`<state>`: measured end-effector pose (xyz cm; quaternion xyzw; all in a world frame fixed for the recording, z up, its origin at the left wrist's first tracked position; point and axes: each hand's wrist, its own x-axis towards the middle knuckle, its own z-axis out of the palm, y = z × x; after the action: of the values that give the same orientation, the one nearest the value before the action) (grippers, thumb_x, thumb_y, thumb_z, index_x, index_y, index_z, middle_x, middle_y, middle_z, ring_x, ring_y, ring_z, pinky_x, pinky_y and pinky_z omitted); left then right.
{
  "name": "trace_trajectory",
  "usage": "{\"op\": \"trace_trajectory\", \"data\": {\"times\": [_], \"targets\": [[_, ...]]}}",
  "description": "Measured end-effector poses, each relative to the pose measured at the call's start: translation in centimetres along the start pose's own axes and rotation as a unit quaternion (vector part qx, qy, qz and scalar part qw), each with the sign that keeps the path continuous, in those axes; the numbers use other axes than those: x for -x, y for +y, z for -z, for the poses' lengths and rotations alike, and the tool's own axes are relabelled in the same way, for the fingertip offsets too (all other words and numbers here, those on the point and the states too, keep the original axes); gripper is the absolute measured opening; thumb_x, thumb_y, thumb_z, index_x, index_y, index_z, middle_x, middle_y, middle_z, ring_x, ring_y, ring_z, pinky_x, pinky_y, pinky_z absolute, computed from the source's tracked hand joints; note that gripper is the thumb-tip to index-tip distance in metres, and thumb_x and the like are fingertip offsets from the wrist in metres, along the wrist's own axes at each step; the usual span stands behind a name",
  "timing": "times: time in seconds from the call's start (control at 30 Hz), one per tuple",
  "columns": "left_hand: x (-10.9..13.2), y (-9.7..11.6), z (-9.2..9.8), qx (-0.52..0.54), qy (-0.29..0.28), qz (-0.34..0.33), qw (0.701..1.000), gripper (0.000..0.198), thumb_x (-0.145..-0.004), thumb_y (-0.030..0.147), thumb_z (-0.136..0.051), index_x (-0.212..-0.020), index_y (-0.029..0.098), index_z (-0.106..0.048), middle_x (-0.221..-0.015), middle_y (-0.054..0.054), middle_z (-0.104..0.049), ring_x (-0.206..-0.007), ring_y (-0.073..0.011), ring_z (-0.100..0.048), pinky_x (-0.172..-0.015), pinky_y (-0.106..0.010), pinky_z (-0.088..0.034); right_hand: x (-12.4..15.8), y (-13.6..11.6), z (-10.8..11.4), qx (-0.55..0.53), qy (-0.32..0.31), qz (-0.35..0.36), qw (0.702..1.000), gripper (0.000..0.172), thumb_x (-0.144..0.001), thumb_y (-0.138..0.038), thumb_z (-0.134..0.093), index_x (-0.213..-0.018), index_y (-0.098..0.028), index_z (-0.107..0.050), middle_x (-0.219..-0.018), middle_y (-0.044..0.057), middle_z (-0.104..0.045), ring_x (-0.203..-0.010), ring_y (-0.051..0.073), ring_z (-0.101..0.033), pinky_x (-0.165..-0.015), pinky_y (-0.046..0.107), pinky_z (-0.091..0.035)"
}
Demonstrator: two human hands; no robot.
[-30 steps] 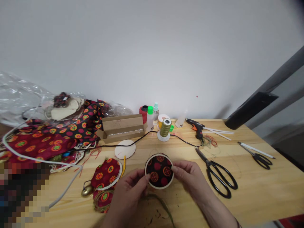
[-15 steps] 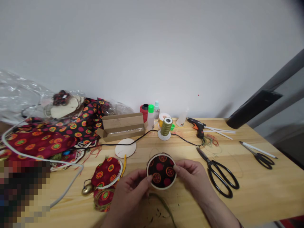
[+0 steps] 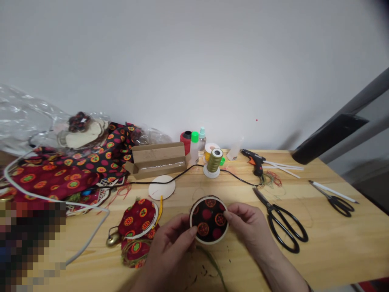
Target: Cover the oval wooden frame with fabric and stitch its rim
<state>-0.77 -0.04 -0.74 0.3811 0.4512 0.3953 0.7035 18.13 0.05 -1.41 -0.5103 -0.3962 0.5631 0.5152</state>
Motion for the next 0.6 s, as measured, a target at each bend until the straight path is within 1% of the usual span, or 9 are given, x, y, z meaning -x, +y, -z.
{"op": "trace_trajectory", "data": {"times": [0.1, 0.2, 0.27, 0.33, 0.4, 0.53, 0.6], "targets": [[-0.05, -0.14, 0.16, 0.012, 0.0, -0.006, 1.0, 0.026, -0.069, 0.035, -0.069, -0.089, 0.019, -0.071, -0.072, -0.002, -0.065, -0.061, -0.0112, -0.05, -0.055, -0.018, -0.04, -0.05, 0.02, 0.01, -0.002, 0.001, -0.001, 1.0, 0.022, -0.064, -0.036, -0.074, -0.06, -0.016, -0.068, -0.055, 0.001, -0.064, -0.049, 0.01, -0.05, -0.051, 0.021, -0.041], [-0.05, -0.06, 0.22, 0.011, -0.014, -0.005, 1.0, 0.025, -0.071, 0.034, -0.067, -0.09, 0.019, -0.071, -0.069, -0.001, -0.064, -0.059, -0.0105, -0.05, -0.054, -0.018, -0.04, -0.06, 0.09, 0.04, -0.002, 0.0, -0.001, 1.0, 0.022, -0.063, -0.036, -0.074, -0.06, -0.015, -0.068, -0.054, 0.001, -0.063, -0.049, 0.009, -0.049, -0.05, 0.021, -0.04], [-0.07, 0.07, 0.22, 0.018, -0.025, -0.004, 1.0, 0.024, -0.072, 0.033, -0.066, -0.091, 0.019, -0.071, -0.074, -0.002, -0.067, -0.065, -0.0125, -0.055, -0.06, -0.02, -0.044, -0.04, 0.15, 0.06, -0.001, -0.002, -0.003, 1.0, 0.022, -0.064, -0.035, -0.074, -0.06, -0.015, -0.068, -0.054, 0.001, -0.063, -0.049, 0.009, -0.049, -0.05, 0.021, -0.04], [-0.11, 0.22, 0.19, 0.025, -0.024, -0.003, 0.999, 0.025, -0.073, 0.034, -0.066, -0.092, 0.019, -0.071, -0.08, -0.003, -0.07, -0.073, -0.0164, -0.06, -0.067, -0.023, -0.047, 0.0, 0.2, 0.07, 0.0, -0.009, -0.005, 1.0, 0.022, -0.065, -0.035, -0.074, -0.061, -0.015, -0.067, -0.054, 0.0, -0.063, -0.049, 0.008, -0.048, -0.049, 0.02, -0.039], [-0.13, 0.38, 0.13, 0.022, -0.006, 0.0, 1.0, 0.026, -0.072, 0.036, -0.066, -0.091, 0.019, -0.071, -0.082, -0.004, -0.072, -0.077, -0.0192, -0.063, -0.07, -0.025, -0.049, 0.05, 0.21, 0.07, 0.004, -0.019, -0.01, 1.0, 0.022, -0.065, -0.034, -0.074, -0.06, -0.014, -0.067, -0.053, 0.0, -0.062, -0.048, 0.008, -0.047, -0.049, 0.019, -0.038], [-0.11, 0.68, 0.03, 0.019, 0.063, 0.0, 0.998, 0.026, -0.066, 0.035, -0.07, -0.088, 0.02, -0.072, -0.085, -0.003, -0.074, -0.083, -0.0212, -0.065, -0.073, -0.026, -0.051, 0.15, 0.2, 0.07, 0.017, -0.045, -0.022, 0.999, 0.021, -0.064, -0.034, -0.075, -0.06, -0.014, -0.067, -0.054, 0.0, -0.062, -0.049, 0.008, -0.048, -0.05, 0.02, -0.038], [-0.12, 0.79, 0.03, 0.015, 0.068, -0.004, 0.998, 0.026, -0.065, 0.035, -0.071, -0.087, 0.021, -0.072, -0.086, -0.003, -0.074, -0.084, -0.0216, -0.065, -0.073, -0.026, -0.051, 0.17, 0.2, 0.09, 0.026, -0.057, -0.027, 0.998, 0.02, -0.063, -0.033, -0.075, -0.061, -0.015, -0.067, -0.055, 0.0, -0.062, -0.051, 0.009, -0.049, -0.051, 0.021, -0.038]]}}
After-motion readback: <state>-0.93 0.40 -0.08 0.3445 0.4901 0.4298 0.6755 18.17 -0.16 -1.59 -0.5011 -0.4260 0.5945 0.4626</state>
